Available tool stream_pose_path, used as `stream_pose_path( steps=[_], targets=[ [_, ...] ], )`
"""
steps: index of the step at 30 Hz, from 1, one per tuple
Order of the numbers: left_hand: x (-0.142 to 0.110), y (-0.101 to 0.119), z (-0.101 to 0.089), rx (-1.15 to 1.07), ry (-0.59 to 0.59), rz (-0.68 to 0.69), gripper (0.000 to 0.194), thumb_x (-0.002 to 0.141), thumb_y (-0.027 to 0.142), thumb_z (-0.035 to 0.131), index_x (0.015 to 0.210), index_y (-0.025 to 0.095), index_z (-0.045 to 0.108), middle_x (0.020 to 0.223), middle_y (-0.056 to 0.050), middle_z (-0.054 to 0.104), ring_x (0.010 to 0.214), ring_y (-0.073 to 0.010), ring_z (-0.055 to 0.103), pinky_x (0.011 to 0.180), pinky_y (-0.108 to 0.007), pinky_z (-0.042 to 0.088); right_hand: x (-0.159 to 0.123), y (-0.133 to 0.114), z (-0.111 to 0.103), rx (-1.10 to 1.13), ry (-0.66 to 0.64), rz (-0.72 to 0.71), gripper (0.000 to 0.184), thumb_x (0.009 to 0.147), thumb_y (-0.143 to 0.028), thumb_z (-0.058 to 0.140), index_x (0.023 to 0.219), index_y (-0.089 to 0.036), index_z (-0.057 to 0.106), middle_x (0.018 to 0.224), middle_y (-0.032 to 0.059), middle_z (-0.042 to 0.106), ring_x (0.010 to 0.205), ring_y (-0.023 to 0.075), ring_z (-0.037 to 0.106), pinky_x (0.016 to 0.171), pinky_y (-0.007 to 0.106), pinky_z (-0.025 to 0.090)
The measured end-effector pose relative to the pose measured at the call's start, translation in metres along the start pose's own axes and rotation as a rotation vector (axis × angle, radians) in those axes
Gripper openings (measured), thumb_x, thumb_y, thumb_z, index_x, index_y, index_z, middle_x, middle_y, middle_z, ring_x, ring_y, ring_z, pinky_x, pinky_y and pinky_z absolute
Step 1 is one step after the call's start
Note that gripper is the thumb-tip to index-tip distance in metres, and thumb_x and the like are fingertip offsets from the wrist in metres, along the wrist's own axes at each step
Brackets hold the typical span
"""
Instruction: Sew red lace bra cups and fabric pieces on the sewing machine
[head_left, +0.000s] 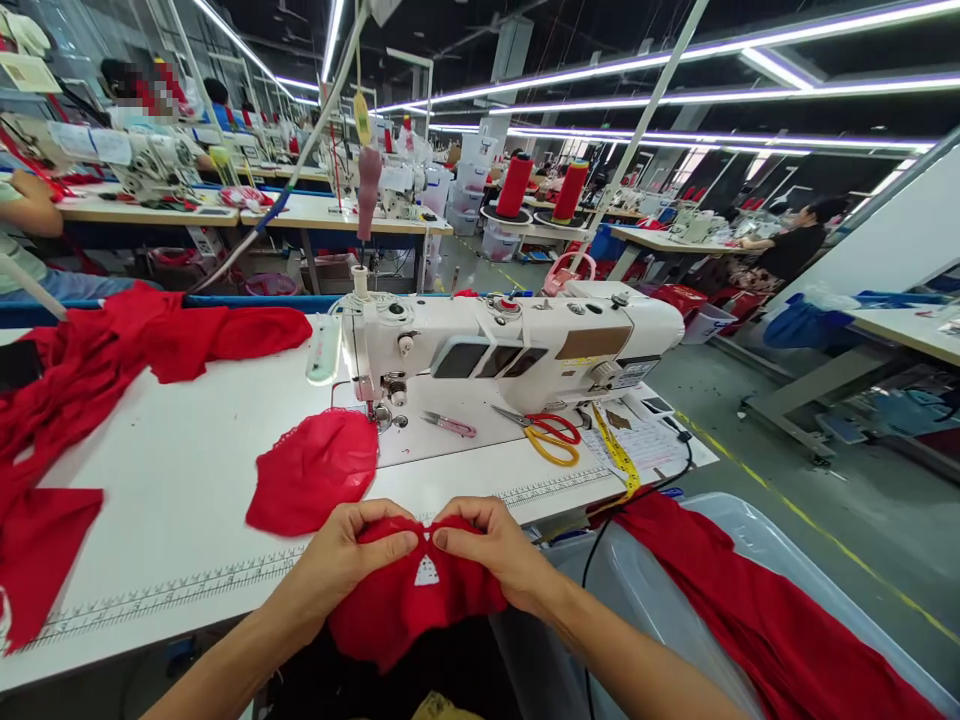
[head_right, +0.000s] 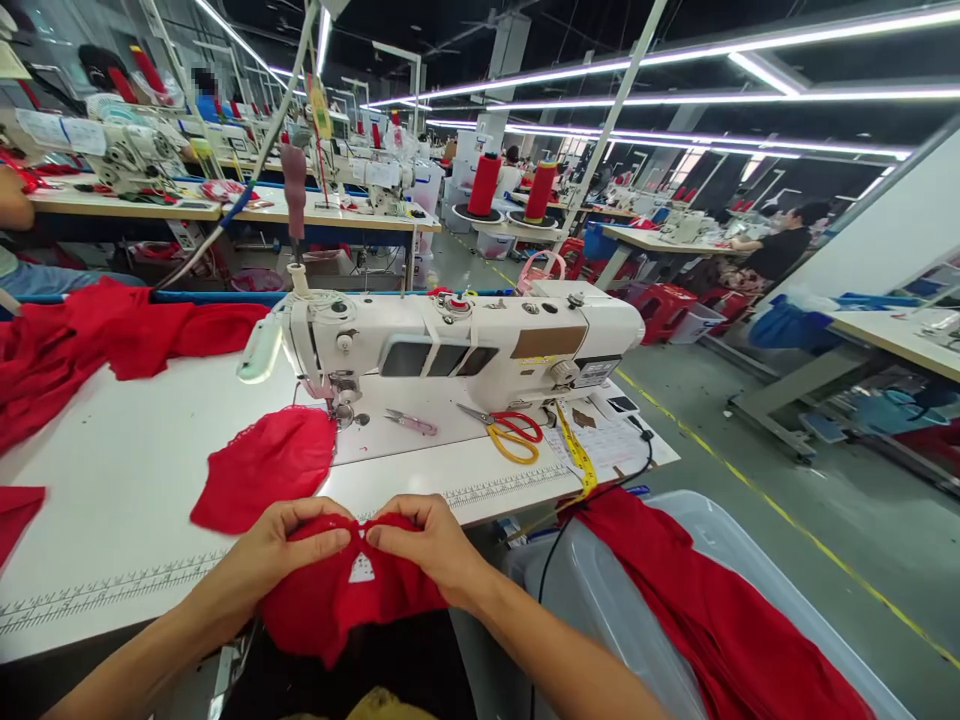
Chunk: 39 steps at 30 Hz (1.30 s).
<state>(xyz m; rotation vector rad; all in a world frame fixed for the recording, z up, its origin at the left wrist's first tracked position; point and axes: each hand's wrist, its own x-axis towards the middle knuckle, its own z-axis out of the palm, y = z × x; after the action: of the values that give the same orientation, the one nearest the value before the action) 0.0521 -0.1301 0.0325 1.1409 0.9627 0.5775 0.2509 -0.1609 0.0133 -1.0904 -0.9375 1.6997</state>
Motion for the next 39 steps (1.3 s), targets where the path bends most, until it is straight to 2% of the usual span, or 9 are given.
stream_pose_path(
  steps=[7,13,18,21,25,28,31,34,39],
  targets=[
    [0.004,-0.012,0.006,0.485,0.288,0.587,0.014,0.088,0.027,0.065,0.076,0.020,0.065,0.071,0.001,0.061,0.065,-0.0128,0.058,0.060,-0.022,0.047,0.002,-0.004,0.000,0.091,0.018,-0.002,0.032,0.062,-0.038,0.091,0.071,-0.015,0.070,0.063,-0.0026,0.064,0.057,0.0090,0.054,0.059,0.022,0.043],
    [0.003,-0.027,0.009,0.814,0.431,1.100,0.025,0.092,0.006,0.054,0.105,0.022,0.067,0.074,0.002,0.049,0.059,-0.0091,0.050,0.052,-0.019,0.041,0.000,-0.004,0.002,0.139,0.035,-0.030,0.031,0.062,-0.037,0.091,0.071,-0.016,0.071,0.066,-0.0022,0.065,0.059,0.0100,0.056,0.061,0.023,0.045],
    [-0.001,-0.025,0.020,0.737,0.413,1.017,0.006,0.091,0.014,0.061,0.092,0.019,0.064,0.080,0.000,0.049,0.065,-0.0110,0.051,0.058,-0.022,0.044,0.001,0.001,0.003,0.167,0.040,-0.060,0.030,0.062,-0.037,0.091,0.072,-0.016,0.072,0.066,-0.0019,0.065,0.060,0.0099,0.055,0.062,0.022,0.045],
    [0.001,-0.023,0.027,0.599,0.466,0.831,0.025,0.092,0.024,0.060,0.069,0.019,0.053,0.075,0.001,0.048,0.063,-0.0109,0.051,0.056,-0.022,0.043,0.002,0.002,0.005,0.166,0.051,-0.079,0.029,0.062,-0.036,0.092,0.071,-0.016,0.072,0.065,-0.0023,0.063,0.060,0.0098,0.054,0.061,0.022,0.044],
    [0.003,-0.023,0.031,0.391,0.403,0.492,0.018,0.092,0.039,0.059,0.092,0.021,0.059,0.085,0.001,0.061,0.050,-0.0081,0.047,0.045,-0.021,0.040,0.004,0.003,0.011,0.230,0.043,-0.052,0.032,0.062,-0.038,0.091,0.072,-0.017,0.070,0.066,-0.0022,0.063,0.061,0.0113,0.055,0.062,0.024,0.045],
    [0.004,-0.020,0.029,0.369,0.362,0.470,0.023,0.091,0.043,0.059,0.097,0.021,0.066,0.087,-0.001,0.066,0.062,-0.0131,0.058,0.057,-0.023,0.049,0.006,0.002,0.013,0.211,0.035,-0.055,0.033,0.064,-0.040,0.090,0.074,-0.017,0.068,0.066,-0.0029,0.062,0.061,0.0113,0.055,0.063,0.024,0.045],
    [0.005,-0.014,0.022,0.331,0.367,0.455,0.027,0.089,0.045,0.060,0.084,0.021,0.069,0.078,-0.001,0.065,0.071,-0.0164,0.060,0.064,-0.024,0.049,0.013,-0.004,0.003,-0.119,0.005,-0.179,0.031,0.080,-0.048,0.077,0.083,-0.018,0.070,0.071,-0.0014,0.063,0.065,0.0123,0.056,0.063,0.024,0.045],
    [0.007,-0.009,0.016,0.238,0.338,0.372,0.032,0.087,0.050,0.063,0.081,0.020,0.068,0.076,-0.001,0.063,0.069,-0.0156,0.056,0.062,-0.023,0.047,0.030,-0.016,-0.020,-0.813,0.135,-0.494,0.027,0.098,-0.040,0.054,0.097,-0.019,0.072,0.088,0.0037,0.067,0.078,0.0156,0.060,0.070,0.027,0.049],
    [0.010,-0.008,0.014,0.154,0.313,0.313,0.035,0.084,0.053,0.066,0.087,0.019,0.070,0.085,-0.003,0.067,0.080,-0.0184,0.059,0.072,-0.026,0.048,0.074,-0.030,-0.056,-1.274,0.352,-0.659,0.022,0.095,-0.020,0.053,0.108,-0.019,0.071,0.105,0.0113,0.064,0.101,0.0254,0.058,0.094,0.041,0.046]
  ],
)
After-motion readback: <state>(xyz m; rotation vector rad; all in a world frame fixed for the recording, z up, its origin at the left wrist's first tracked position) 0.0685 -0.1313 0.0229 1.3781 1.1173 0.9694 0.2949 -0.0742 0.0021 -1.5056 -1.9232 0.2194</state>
